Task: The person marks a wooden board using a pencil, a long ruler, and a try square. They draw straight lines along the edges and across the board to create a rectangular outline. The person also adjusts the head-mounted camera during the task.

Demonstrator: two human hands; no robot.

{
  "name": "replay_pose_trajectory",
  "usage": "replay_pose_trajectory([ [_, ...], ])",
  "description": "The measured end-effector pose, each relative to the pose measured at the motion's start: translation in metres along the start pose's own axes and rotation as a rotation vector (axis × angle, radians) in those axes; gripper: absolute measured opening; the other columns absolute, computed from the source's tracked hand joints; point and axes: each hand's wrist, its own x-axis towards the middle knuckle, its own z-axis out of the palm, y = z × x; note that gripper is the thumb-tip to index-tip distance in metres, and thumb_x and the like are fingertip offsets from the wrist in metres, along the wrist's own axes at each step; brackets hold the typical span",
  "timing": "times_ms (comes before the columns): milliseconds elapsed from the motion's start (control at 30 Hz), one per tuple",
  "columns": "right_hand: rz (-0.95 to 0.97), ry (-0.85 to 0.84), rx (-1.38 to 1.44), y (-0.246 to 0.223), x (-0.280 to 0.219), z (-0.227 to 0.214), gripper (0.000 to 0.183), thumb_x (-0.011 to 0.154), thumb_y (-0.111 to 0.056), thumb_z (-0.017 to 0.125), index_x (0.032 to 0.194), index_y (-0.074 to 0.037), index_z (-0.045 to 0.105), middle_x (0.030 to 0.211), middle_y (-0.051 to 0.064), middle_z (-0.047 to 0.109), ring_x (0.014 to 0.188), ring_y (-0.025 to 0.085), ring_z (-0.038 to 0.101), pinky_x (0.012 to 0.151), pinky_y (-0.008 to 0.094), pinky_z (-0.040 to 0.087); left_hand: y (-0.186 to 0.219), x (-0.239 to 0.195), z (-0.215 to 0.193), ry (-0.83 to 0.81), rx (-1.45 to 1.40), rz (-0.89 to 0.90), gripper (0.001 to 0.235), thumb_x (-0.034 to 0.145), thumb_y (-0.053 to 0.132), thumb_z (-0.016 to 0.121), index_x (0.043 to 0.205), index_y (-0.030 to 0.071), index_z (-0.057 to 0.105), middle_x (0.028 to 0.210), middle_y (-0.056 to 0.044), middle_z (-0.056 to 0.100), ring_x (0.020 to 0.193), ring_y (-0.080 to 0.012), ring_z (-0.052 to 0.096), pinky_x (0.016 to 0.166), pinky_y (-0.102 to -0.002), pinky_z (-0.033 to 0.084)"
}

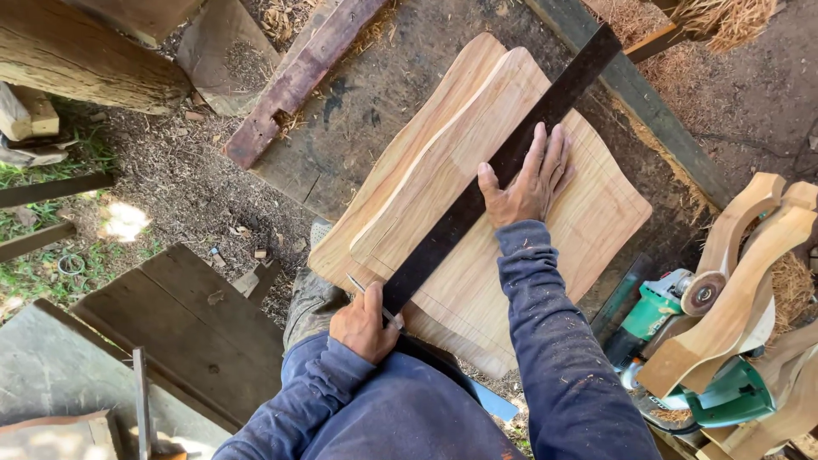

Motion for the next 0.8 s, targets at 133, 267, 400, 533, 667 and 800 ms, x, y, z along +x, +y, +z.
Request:
replay_pose_trajectory([
  [133,-0.034,0.046,-0.001,0.004,0.000,0.002,0.105,0.094,-0.077,0.057,0.166,-0.007,0.028,0.172,0.021,0.021,0.162,0.041,0.014,0.128,0.066,0.008,-0.001,0.001,0.003,0.022,-0.002,0.029,0.062,0.080,0.029,0.075,0.128,-0.001,0.048,0.098,-0.023,0.065,0.083,-0.0399,0.068,0.070,-0.047,0.055],
  [267,-0.014,0.097,-0.028,-0.003,0.000,0.000,0.103,0.094,-0.077,0.059,0.165,-0.007,0.031,0.172,0.020,0.025,0.162,0.040,0.018,0.130,0.065,0.010,-0.006,0.000,0.010,-0.001,0.037,0.029,0.063,0.079,0.029,0.075,0.128,-0.001,0.049,0.098,-0.023,0.065,0.083,-0.0401,0.068,0.070,-0.048,0.054],
  [400,-0.007,0.107,-0.040,-0.005,-0.001,-0.006,0.102,0.091,-0.074,0.061,0.164,-0.008,0.034,0.171,0.019,0.027,0.161,0.040,0.020,0.129,0.064,0.012,-0.007,0.000,0.016,0.068,0.090,0.065,0.064,0.079,0.034,0.077,0.125,-0.002,0.051,0.099,-0.024,0.065,0.076,-0.0405,0.068,0.063,-0.048,0.055],
  [533,-0.010,0.067,0.031,-0.008,0.003,-0.009,0.101,0.089,-0.071,0.065,0.163,-0.009,0.033,0.171,0.019,0.026,0.160,0.039,0.017,0.128,0.064,0.008,-0.008,0.001,0.018,0.114,0.098,0.034,0.063,0.077,0.034,0.077,0.123,-0.001,0.052,0.096,-0.022,0.066,0.069,-0.0398,0.068,0.058,-0.048,0.054],
  [667,-0.008,0.044,0.030,-0.005,0.002,-0.005,0.103,0.088,-0.071,0.065,0.163,-0.009,0.032,0.170,0.019,0.026,0.160,0.038,0.017,0.128,0.063,0.007,-0.013,0.000,0.021,0.123,0.104,0.038,0.065,0.077,0.035,0.078,0.123,-0.002,0.051,0.097,-0.023,0.066,0.068,-0.0403,0.068,0.057,-0.048,0.054],
  [800,-0.022,0.054,0.014,-0.003,0.002,-0.003,0.103,0.090,-0.073,0.064,0.164,-0.010,0.030,0.172,0.019,0.023,0.161,0.039,0.015,0.129,0.064,0.006,-0.015,0.000,0.022,0.074,0.088,0.022,0.060,0.080,0.035,0.078,0.121,0.000,0.051,0.095,-0.021,0.066,0.069,-0.0388,0.069,0.059,-0.047,0.055],
])
